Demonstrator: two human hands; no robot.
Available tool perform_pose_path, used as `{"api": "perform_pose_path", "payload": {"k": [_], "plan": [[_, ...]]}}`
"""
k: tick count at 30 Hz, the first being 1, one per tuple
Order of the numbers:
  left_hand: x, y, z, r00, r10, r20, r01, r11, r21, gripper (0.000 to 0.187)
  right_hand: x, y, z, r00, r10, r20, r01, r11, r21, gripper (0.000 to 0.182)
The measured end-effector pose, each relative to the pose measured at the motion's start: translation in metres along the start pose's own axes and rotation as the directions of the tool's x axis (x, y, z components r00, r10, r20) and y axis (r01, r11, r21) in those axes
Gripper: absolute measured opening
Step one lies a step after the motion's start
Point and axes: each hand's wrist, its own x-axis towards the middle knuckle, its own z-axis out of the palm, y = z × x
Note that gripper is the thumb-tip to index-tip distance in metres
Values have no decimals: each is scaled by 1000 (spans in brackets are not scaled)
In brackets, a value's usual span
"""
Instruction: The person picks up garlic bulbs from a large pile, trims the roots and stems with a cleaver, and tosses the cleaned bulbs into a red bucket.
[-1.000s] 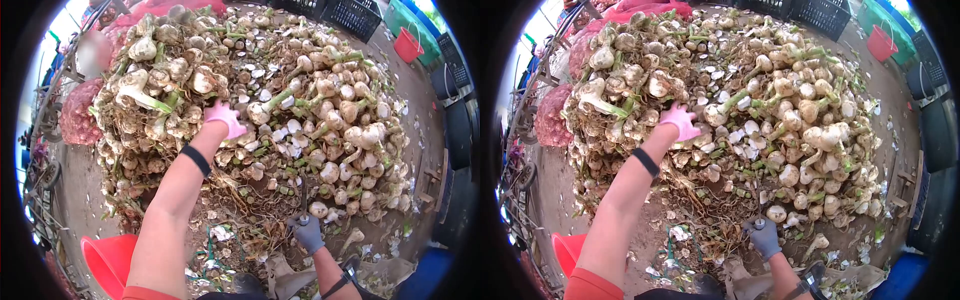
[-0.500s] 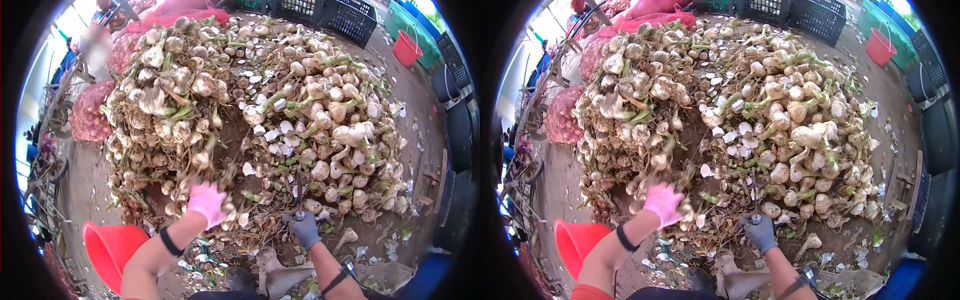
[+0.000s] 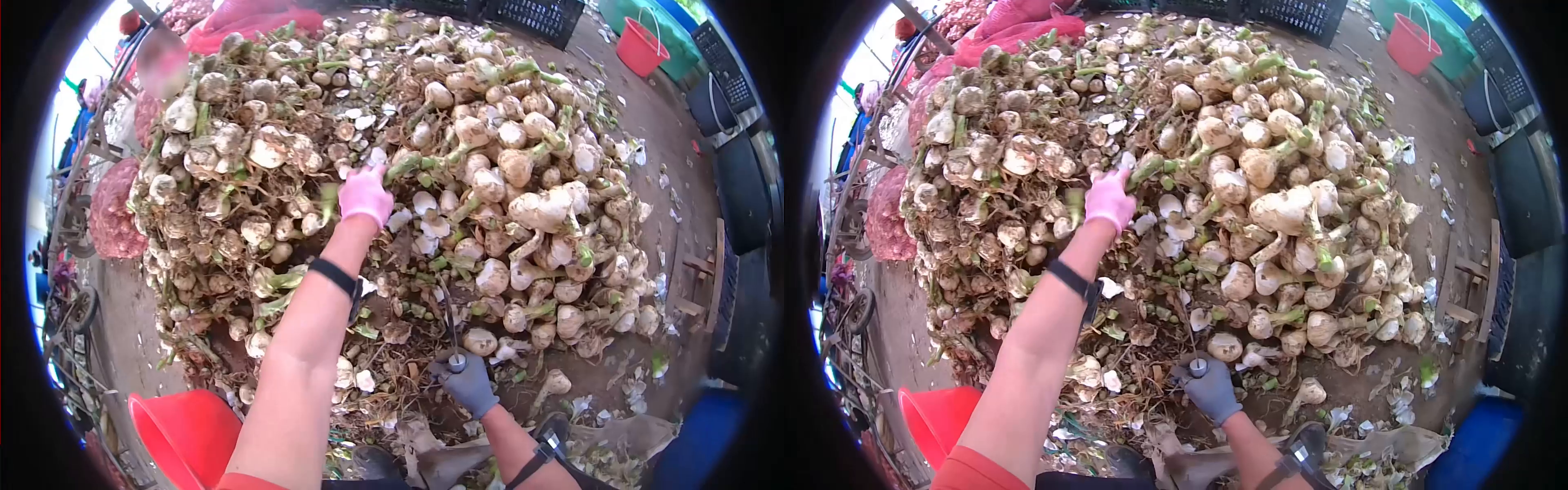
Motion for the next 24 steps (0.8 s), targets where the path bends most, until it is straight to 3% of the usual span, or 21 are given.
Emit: {"api": "perform_pose_path", "payload": {"k": [2, 4, 6, 8, 10, 11, 14, 15, 16, 17, 18, 19, 22, 24], "plan": [[-33, -10, 6, 992, 51, 117, -38, 994, -105, 48, 2, -2, 3, 1000, 13, 8, -14, 1000, 24, 18], [-80, -27, 9, 926, 13, 378, 118, 939, -322, 44, 3, 3, 7, 1000, 6, 17, -7, 1000, 24, 17], [-136, -28, -14, 869, 3, 495, 186, 925, -332, 48, 4, 11, 8, 999, -1, 43, 1, 1000, 5, 16], [-189, -48, -10, 896, 114, 429, 218, 729, -648, 52, 6, 10, 9, 996, -68, 64, 67, 998, 23, 14], [-236, -59, -12, 961, 127, 246, 90, 695, -713, 51, 3, -8, 10, 990, -89, 106, 85, 995, 44, 14], [-252, -67, -16, 975, 121, 188, 17, 798, -603, 51, -1, -21, 13, 986, -107, 126, 115, 992, -60, 14], [-281, -58, -67, 978, 9, 208, 80, 907, -412, 48, -27, -89, 25, 958, -194, 213, 239, 948, -211, 20], [-289, -56, -80, 989, 26, 145, 15, 961, -275, 43, -34, -100, 30, 907, -315, 279, 390, 878, -277, 22], [-297, -60, -81, 990, 17, 139, 22, 961, -276, 43, -37, -106, 34, 835, -424, 351, 534, 780, -327, 25], [-303, -65, -80, 994, 97, 59, -78, 960, -268, 40, -39, -109, 38, 801, -459, 385, 583, 745, -324, 28], [-308, -67, -81, 983, 180, -22, -180, 951, -250, 37, -42, -115, 41, 797, -461, 390, 588, 741, -324, 28], [-313, -66, -84, 984, 175, -28, -176, 952, -249, 37, -45, -122, 43, 771, -465, 436, 621, 702, -349, 27], [-325, -54, -99, 920, 274, -280, -314, 943, -109, 26, -51, -121, 49, 737, -464, 491, 664, 631, -401, 26], [-332, -61, -100, 940, 261, -218, -282, 957, -73, 24, -40, -101, 45, 745, -497, 445, 655, 671, -347, 24]]}}
